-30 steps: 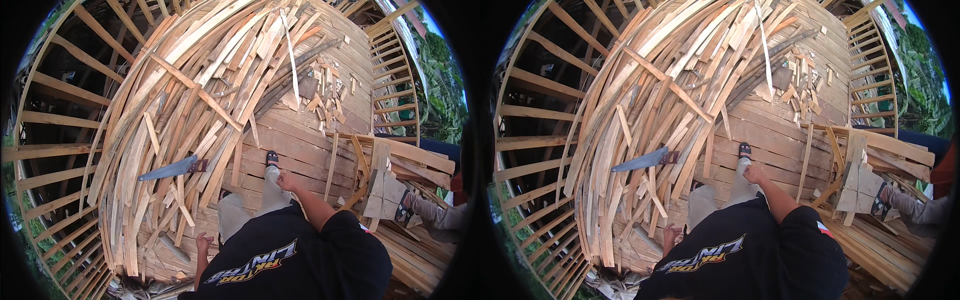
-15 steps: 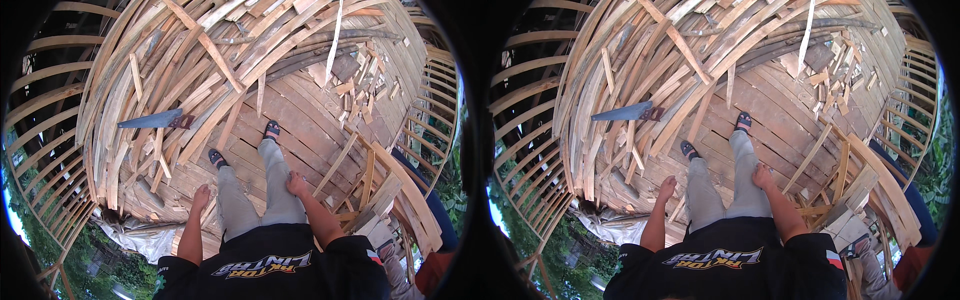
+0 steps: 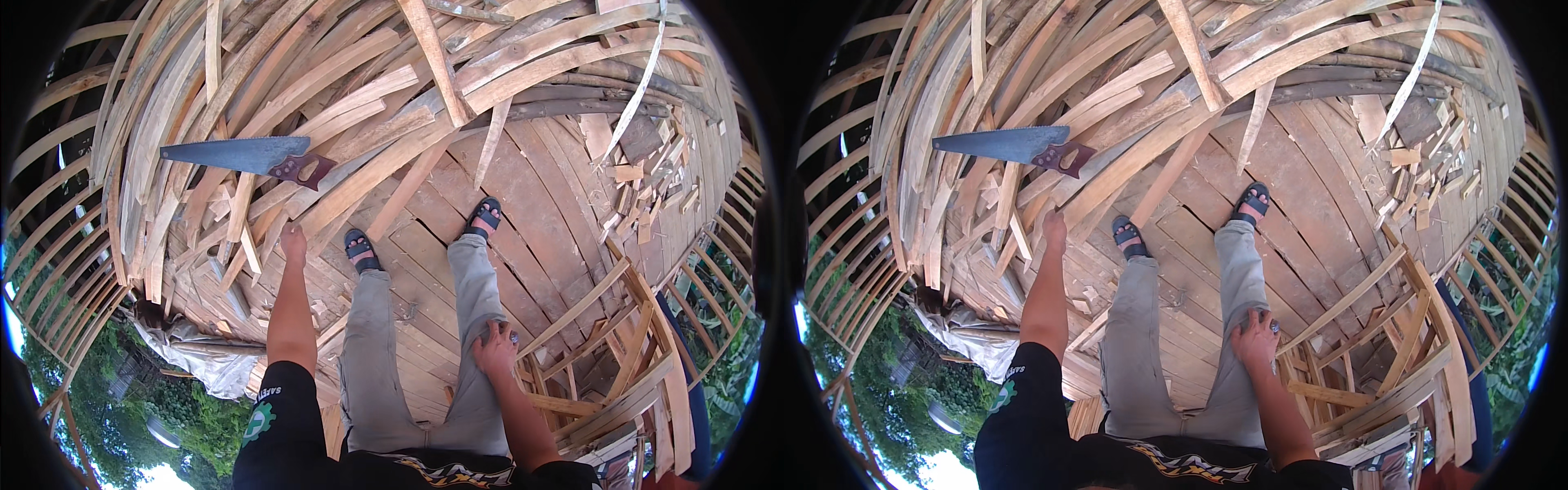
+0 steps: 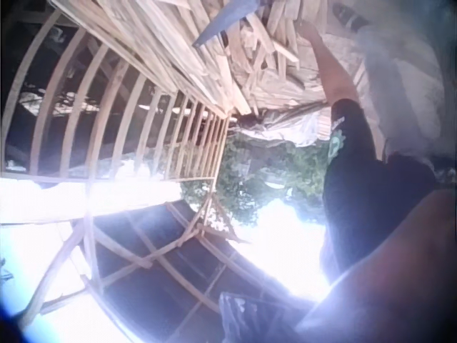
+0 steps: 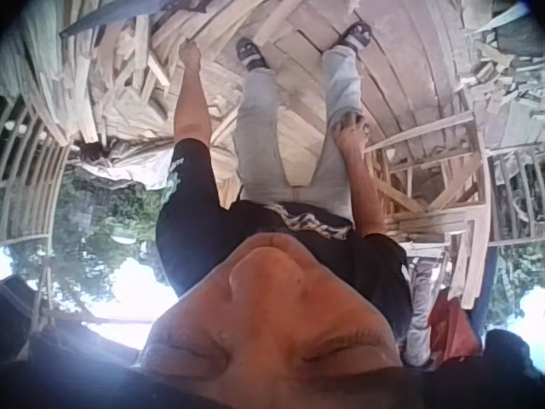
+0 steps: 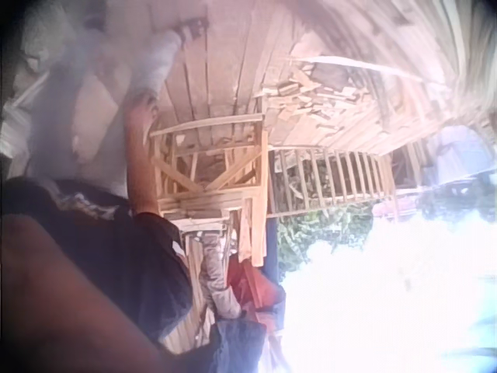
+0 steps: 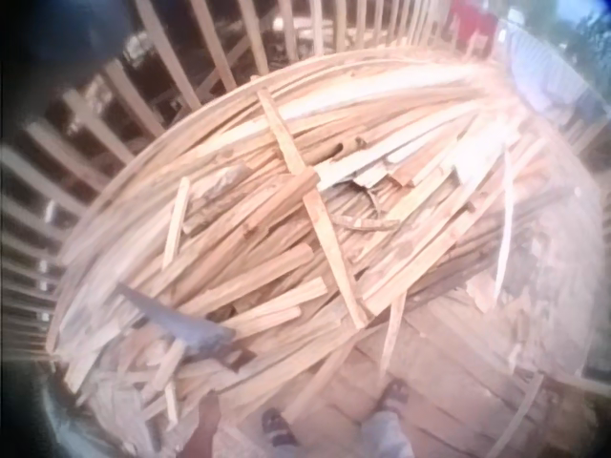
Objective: The person picks up a long wooden plank, positions it across several wooden structures, and uses a hand saw to cut through the end of the plank. After sawing, the person places a small wooden block onto a shelf alongside other items.
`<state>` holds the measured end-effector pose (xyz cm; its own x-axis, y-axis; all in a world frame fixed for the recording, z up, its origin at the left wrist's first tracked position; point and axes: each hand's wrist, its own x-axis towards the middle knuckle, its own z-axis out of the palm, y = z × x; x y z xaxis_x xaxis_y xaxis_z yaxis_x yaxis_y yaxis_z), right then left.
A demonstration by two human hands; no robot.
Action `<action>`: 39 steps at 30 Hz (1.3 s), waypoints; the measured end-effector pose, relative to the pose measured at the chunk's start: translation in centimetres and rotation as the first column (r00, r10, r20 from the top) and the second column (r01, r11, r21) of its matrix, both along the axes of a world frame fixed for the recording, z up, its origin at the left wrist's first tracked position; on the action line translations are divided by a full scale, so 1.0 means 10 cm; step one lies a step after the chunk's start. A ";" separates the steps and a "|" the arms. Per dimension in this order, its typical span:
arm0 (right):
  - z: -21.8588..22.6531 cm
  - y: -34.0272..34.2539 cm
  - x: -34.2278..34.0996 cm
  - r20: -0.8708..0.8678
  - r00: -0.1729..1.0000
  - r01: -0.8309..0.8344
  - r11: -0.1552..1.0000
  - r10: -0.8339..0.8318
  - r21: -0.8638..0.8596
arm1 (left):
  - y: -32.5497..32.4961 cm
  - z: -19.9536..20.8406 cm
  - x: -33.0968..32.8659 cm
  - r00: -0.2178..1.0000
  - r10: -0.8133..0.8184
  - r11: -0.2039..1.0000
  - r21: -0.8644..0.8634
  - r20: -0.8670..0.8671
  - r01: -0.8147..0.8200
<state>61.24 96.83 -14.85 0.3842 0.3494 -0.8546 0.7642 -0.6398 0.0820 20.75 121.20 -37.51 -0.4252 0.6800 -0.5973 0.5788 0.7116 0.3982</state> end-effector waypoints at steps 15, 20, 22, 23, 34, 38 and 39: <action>-0.02 0.11 -0.52 0.079 0.996 -0.046 0.997 0.041 0.062 | 0.29 -1.28 -1.64 0.837 0.382 0.924 -0.186 0.392 -0.334; 0.02 0.10 -0.61 0.114 0.991 -0.066 0.998 0.063 0.018 | 0.20 -1.00 -1.37 0.799 0.412 0.899 -0.337 0.439 -0.279; -0.01 0.09 -0.65 0.110 0.991 -0.076 0.997 0.078 -0.027 | 0.19 -0.84 -1.33 0.880 0.299 0.936 -0.294 0.369 -0.194; -0.01 0.10 -0.66 0.110 0.991 -0.081 0.996 0.083 -0.022 | 0.17 -0.76 -1.33 0.866 0.327 0.930 -0.293 0.378 -0.223; -0.06 0.11 -0.72 0.063 0.997 -0.048 0.993 0.055 -0.112 | -0.24 -0.23 -1.26 0.594 0.600 0.798 -0.451 0.536 -0.400; -0.04 0.10 -0.72 0.082 0.996 -0.020 0.993 0.029 -0.113 | -0.49 0.08 -0.98 0.538 0.674 0.730 -0.565 0.505 -0.384; -0.05 0.07 -0.72 0.088 0.996 -0.021 0.995 0.029 -0.095 | -0.56 0.18 -0.93 0.487 0.720 0.689 -0.594 0.494 -0.416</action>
<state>54.04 97.49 -15.39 0.4520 0.2798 -0.8470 0.7670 -0.6067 0.2090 11.44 115.56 -35.73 -0.0306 0.1120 -0.9932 -0.3201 0.9403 0.1158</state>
